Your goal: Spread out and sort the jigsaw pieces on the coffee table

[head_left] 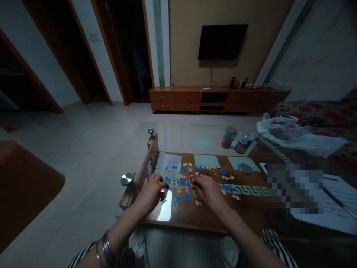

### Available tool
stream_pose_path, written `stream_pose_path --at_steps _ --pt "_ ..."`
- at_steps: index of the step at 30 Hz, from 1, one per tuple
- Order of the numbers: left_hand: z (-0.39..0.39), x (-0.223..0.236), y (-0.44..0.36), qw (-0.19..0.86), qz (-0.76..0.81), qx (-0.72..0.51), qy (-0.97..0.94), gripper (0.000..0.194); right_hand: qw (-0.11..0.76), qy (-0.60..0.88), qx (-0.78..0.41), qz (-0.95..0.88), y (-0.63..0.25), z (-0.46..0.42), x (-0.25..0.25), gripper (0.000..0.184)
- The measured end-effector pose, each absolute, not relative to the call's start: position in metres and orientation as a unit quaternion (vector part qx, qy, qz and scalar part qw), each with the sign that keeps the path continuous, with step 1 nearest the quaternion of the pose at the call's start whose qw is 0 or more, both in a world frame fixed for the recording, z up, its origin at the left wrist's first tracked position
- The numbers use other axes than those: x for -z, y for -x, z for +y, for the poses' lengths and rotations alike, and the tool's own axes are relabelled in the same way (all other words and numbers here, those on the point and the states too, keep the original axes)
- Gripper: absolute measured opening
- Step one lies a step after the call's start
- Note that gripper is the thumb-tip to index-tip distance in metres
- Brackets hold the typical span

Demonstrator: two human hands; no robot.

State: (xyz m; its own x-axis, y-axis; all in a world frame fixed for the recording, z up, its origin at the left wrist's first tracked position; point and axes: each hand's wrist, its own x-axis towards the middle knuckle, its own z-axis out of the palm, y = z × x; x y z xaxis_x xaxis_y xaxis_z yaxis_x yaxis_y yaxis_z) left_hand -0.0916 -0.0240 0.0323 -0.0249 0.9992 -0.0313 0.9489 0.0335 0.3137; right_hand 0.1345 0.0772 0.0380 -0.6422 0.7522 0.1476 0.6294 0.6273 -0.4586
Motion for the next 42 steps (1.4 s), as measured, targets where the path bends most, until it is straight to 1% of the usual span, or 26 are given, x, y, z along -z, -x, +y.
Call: stream_pose_path --at_steps 4,7,9,12,16,20,24,28,31,39,42 --pt "-0.02 -0.03 0.1 0.11 0.721 -0.103 -0.676 0.034 0.135 0.371 -0.192 -0.899 -0.145 0.062 -0.036 0.016" --pt "-0.019 -0.028 0.098 0.112 0.722 -0.107 -0.674 0.027 0.11 0.363 -0.195 -0.905 -0.147 0.053 -0.034 0.015" --pt "-0.02 -0.028 0.094 0.123 0.708 -0.106 -0.687 0.024 0.101 0.363 -0.193 -0.906 -0.146 0.049 -0.031 0.018" --pt "-0.021 -0.027 0.089 0.136 0.69 -0.1 -0.704 0.025 0.095 0.372 -0.188 -0.904 -0.139 0.045 -0.028 0.023" --pt "-0.016 -0.023 0.095 0.133 0.679 -0.094 -0.716 0.023 0.094 0.356 -0.183 -0.911 -0.129 0.044 -0.028 0.019" --pt "-0.014 -0.017 0.111 0.135 0.671 -0.091 -0.724 0.022 0.097 0.333 -0.194 -0.917 -0.128 0.044 -0.028 0.023" --pt "-0.019 -0.01 0.125 0.138 0.687 -0.084 -0.709 0.024 0.126 0.343 -0.212 -0.906 -0.136 0.048 -0.025 0.025" --pt "-0.022 -0.008 0.126 0.148 0.684 -0.089 -0.709 0.019 0.123 0.363 -0.201 -0.902 -0.14 0.05 -0.025 0.013" --pt "-0.021 -0.011 0.12 0.154 0.672 -0.098 -0.717 0.019 0.102 0.37 -0.189 -0.904 -0.136 0.047 -0.027 0.009" --pt "-0.021 -0.013 0.106 0.172 0.624 -0.121 -0.752 0.025 0.1 0.336 -0.196 -0.916 -0.126 0.033 -0.029 0.014" --pt "-0.022 -0.015 0.105 0.181 0.608 -0.132 -0.762 0.028 0.107 0.37 -0.19 -0.903 -0.139 0.041 -0.037 0.015"
